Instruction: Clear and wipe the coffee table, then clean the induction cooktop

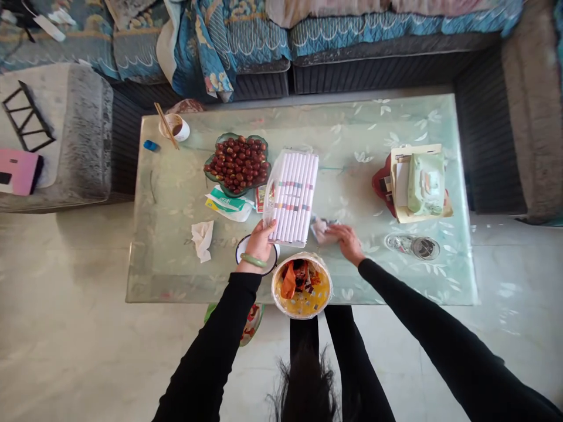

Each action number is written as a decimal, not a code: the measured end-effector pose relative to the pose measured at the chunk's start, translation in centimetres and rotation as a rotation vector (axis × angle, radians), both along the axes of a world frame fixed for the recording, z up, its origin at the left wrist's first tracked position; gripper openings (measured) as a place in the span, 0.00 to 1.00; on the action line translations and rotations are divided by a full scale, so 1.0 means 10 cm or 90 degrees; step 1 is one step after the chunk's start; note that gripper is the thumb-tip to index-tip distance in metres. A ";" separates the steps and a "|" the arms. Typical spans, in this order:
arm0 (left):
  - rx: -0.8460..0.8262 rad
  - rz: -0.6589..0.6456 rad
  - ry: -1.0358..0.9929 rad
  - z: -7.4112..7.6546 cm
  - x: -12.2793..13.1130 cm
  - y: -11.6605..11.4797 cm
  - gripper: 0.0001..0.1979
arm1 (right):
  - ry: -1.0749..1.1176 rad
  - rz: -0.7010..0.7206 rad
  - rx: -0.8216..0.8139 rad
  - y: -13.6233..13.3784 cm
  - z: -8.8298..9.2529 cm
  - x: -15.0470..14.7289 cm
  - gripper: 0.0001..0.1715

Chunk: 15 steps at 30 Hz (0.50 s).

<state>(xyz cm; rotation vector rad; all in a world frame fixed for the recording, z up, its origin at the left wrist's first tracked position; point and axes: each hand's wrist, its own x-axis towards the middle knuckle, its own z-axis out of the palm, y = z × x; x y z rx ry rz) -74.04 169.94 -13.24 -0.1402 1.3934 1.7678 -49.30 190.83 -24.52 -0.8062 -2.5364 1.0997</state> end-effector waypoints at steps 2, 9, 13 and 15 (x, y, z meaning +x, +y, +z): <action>-0.016 -0.004 -0.041 -0.09 0.08 0.23 0.21 | 0.014 -0.007 -0.012 -0.05 0.04 0.17 0.37; -0.071 0.024 -0.152 -0.37 0.43 0.97 0.13 | 0.005 -0.291 0.058 0.43 -0.02 0.15 0.41; -0.078 0.041 -0.187 -0.52 0.68 1.37 0.16 | -0.011 -0.189 0.005 -0.40 -0.16 0.42 0.41; -0.057 0.007 -0.198 -0.60 0.83 1.55 0.19 | -0.010 -0.173 -0.024 -0.74 -0.20 0.55 0.39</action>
